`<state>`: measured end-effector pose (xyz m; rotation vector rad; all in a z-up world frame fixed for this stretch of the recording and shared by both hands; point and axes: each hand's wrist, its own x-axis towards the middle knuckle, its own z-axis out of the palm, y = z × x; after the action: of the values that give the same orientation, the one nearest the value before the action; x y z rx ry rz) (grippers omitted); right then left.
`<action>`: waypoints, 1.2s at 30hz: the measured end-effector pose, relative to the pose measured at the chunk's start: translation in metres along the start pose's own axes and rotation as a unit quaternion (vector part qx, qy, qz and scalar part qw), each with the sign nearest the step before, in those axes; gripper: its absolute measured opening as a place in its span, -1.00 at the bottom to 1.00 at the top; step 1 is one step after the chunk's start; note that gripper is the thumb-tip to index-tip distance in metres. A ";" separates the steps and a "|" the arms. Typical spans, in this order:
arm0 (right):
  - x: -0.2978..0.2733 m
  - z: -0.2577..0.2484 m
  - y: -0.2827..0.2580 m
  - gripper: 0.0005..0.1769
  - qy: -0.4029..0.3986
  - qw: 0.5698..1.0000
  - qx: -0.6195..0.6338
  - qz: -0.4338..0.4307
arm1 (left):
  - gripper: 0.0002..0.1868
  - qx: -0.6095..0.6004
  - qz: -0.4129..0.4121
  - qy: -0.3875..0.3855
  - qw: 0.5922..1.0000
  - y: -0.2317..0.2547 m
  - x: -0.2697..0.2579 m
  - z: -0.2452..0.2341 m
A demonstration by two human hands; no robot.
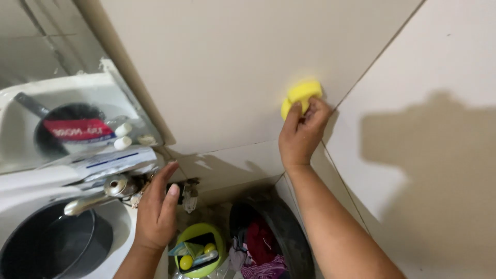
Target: The person uses a yellow sponge to wipe the tiled walls of a bathroom. They repeatedly dip the sponge into a black mug filled with water at the sink and scrub various sections of the wall, including corners and areas around fixtures.
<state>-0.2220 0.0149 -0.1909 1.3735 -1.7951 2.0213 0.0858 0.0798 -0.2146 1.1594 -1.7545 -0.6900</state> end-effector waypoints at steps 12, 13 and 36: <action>0.023 0.001 0.061 -0.78 0.148 0.934 0.050 0.323 | -0.40 0.028 -0.012 -0.010 0.999 -0.005 0.003 -0.002; 0.033 -0.002 0.034 -0.78 0.150 0.933 0.051 0.322 | -0.40 0.028 -0.010 -0.010 0.999 -0.005 0.004 -0.003; 0.108 -0.111 -0.095 -0.65 -0.036 0.950 -0.272 -0.150 | -0.40 0.044 -0.034 -0.051 0.997 -0.005 0.005 0.005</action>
<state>-0.2869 0.0859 -0.0371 1.4338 -1.8388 1.2130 0.0821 0.0727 -0.2192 1.2683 -1.8551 -0.7298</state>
